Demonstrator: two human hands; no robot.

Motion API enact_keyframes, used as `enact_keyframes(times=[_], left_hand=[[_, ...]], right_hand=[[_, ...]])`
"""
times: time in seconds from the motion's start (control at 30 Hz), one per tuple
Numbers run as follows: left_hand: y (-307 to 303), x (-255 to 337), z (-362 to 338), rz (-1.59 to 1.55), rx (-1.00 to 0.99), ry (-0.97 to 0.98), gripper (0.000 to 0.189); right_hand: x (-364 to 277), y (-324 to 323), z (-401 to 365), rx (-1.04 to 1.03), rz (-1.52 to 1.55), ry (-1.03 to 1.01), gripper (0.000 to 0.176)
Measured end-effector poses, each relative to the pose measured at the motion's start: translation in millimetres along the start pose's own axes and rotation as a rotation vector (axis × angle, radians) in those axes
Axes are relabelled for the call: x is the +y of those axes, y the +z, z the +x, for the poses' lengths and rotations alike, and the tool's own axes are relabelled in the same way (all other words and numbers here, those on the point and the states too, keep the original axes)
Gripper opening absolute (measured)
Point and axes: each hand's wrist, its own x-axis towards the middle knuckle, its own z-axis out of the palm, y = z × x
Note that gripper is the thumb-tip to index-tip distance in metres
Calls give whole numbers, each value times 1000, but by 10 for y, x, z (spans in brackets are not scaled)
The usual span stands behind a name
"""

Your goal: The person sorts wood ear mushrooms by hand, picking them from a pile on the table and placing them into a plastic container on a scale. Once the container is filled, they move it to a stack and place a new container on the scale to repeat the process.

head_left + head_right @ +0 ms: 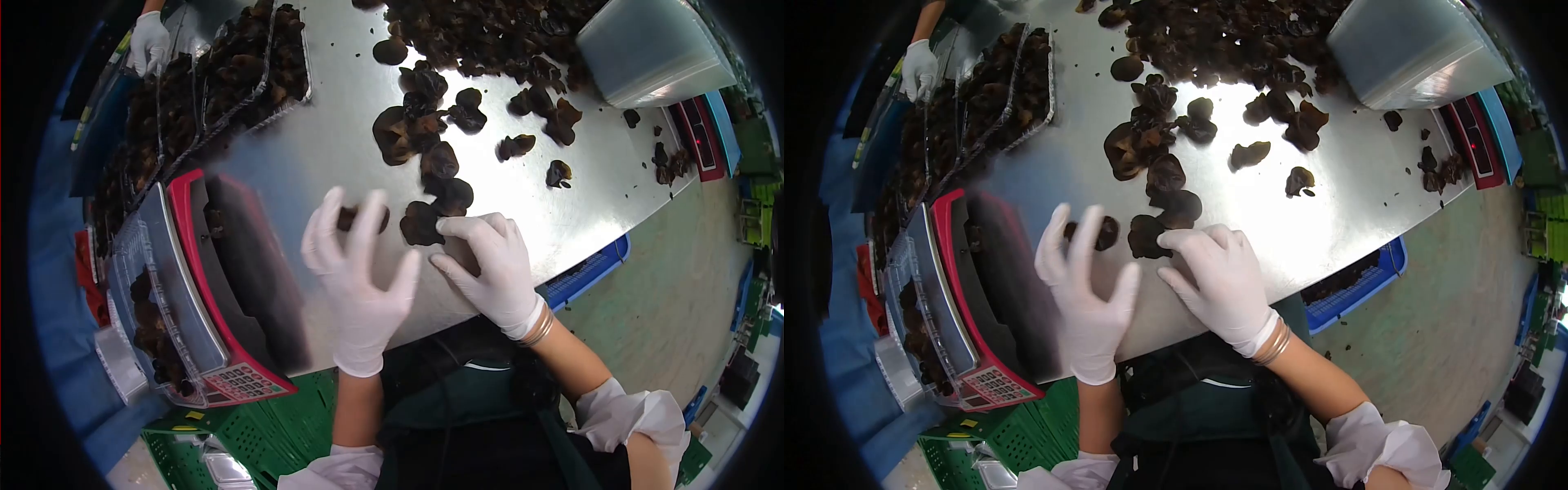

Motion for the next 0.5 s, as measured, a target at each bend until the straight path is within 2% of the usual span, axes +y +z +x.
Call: enact_keyframes(times=[0.03,0.13,0.2,0.3,0.37,0.4,0.47,0.5], left_hand=[[48,-7,18,-25,-91,43,58],[171,-127,15,65,-128,79,52],[186,-212,-8,-1,-59,-44,41],[101,-270,-23,-44,-23,-77,42],[61,-299,-45,-251,-18,-188,47],[55,-314,-51,-248,-13,-193,47],[55,-338,-63,-537,48,-305,56],[46,-339,-55,-492,63,-259,63]], right_hand=[[2,49,18,7,4,-13,31],[48,131,16,10,-4,-41,29],[61,125,29,15,-19,-53,28],[79,76,21,8,-61,-60,24],[136,31,30,24,-83,-112,22],[164,-7,35,96,-37,-110,23],[216,-55,83,210,-55,-93,28],[144,-86,158,207,-76,-44,28]])
